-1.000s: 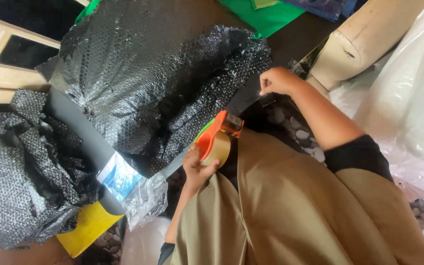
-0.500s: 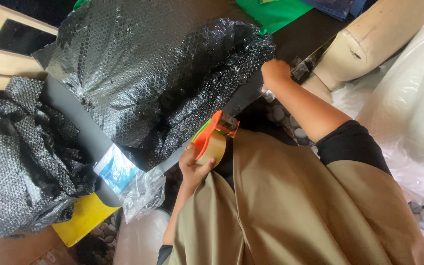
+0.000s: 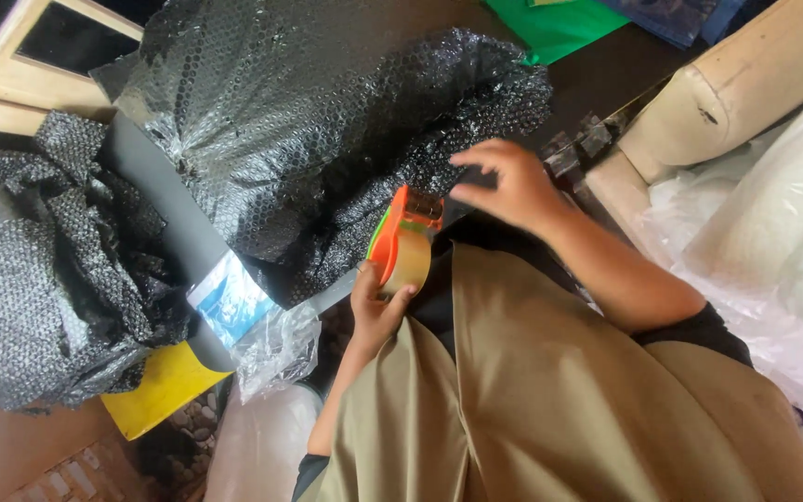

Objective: Wrapping a green tote bag with black bubble wrap and securing it with tape using a dispenser.

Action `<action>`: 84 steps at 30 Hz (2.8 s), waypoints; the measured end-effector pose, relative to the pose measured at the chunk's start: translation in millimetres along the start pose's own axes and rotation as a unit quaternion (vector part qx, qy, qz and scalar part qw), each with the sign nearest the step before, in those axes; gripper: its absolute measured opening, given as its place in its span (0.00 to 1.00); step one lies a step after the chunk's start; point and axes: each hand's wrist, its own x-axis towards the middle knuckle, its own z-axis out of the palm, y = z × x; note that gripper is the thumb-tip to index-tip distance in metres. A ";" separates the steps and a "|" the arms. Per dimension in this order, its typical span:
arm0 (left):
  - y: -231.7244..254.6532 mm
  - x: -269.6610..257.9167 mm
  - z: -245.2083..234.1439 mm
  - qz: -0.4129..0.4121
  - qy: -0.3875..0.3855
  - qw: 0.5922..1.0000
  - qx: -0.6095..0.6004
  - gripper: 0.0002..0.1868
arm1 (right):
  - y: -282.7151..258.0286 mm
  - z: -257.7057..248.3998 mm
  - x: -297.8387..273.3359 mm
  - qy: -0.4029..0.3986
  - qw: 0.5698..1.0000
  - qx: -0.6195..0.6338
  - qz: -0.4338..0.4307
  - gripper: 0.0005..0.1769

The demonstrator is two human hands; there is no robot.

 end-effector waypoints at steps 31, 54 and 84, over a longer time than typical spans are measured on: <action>-29.2 -12.5 -8.6 -0.116 -0.063 0.991 0.003 0.25 | -33.1 47.9 -35.8 -0.040 0.987 0.024 0.156 0.13; 8.9 9.8 1.8 -0.065 -0.079 0.970 -0.221 0.21 | 76.0 -3.6 -13.1 -0.053 0.874 0.386 0.291 0.10; 20.4 9.9 24.1 -0.023 0.000 0.981 -0.194 0.23 | 164.3 3.9 3.3 -0.273 0.929 -0.191 0.160 0.13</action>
